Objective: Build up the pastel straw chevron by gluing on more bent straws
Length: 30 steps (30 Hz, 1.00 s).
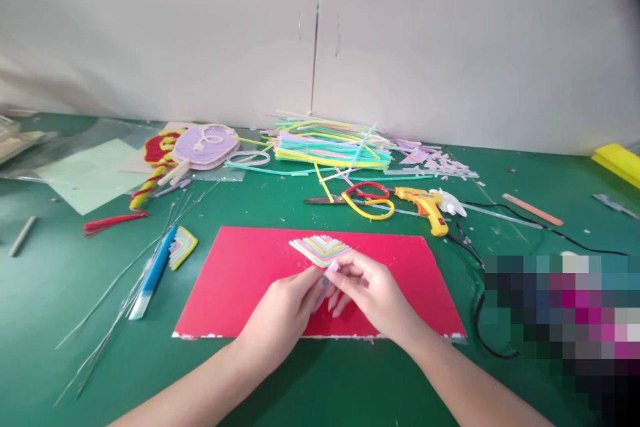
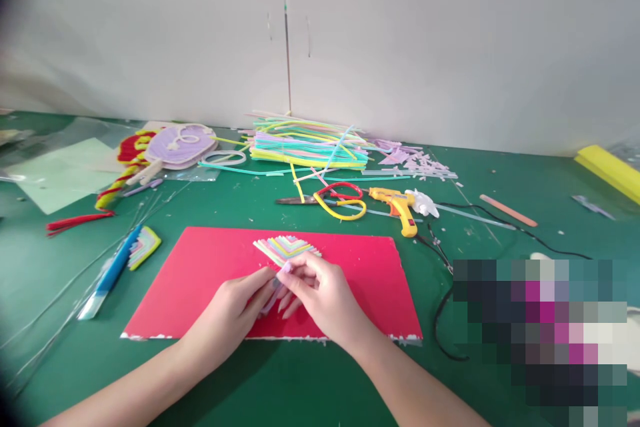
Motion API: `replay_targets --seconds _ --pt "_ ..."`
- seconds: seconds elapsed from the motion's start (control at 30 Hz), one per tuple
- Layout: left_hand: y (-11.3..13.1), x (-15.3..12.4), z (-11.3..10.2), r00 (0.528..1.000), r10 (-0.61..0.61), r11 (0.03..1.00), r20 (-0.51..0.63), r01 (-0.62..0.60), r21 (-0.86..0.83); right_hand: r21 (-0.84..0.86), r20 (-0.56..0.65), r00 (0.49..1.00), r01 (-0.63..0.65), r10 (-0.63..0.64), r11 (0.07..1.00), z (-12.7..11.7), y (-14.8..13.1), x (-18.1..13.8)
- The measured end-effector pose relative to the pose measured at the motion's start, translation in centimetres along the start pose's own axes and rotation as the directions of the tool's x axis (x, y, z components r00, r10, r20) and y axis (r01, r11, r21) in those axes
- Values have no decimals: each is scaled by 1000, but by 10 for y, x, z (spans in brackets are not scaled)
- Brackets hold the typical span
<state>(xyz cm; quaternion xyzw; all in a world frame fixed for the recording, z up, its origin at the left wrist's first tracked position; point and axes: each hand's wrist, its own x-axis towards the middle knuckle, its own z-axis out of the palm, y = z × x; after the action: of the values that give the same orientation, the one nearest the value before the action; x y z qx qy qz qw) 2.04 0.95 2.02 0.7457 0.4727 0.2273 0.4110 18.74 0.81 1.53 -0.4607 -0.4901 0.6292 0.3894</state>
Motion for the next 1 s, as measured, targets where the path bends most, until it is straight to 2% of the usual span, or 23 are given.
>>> replay_targets --seconds 0.3,0.47,0.53,0.6,0.77,0.87,1.0 --pt "2 -1 0 999 29 999 26 -28 -33 -36 -27 998 49 -50 998 1 -4 -2" --pt "3 -2 0 999 -29 988 43 35 -150 28 -87 979 185 -182 982 -6 -12 -4" --pt "4 -4 0 998 -32 990 62 41 -137 51 -126 963 245 -237 968 -11 -14 -6" --pt "6 -5 1 995 -27 993 99 38 -116 52 -116 955 280 -273 958 -17 -17 -8" --pt "8 -8 2 983 -29 985 183 59 -161 33 22 957 288 -289 957 -23 -23 -13" --pt "10 -9 3 976 -9 991 219 38 -131 55 10 956 291 -292 955 -24 -20 -10" --pt "13 -10 3 974 -9 1000 228 12 -12 112 -47 982 185 -181 976 -22 -12 -4"
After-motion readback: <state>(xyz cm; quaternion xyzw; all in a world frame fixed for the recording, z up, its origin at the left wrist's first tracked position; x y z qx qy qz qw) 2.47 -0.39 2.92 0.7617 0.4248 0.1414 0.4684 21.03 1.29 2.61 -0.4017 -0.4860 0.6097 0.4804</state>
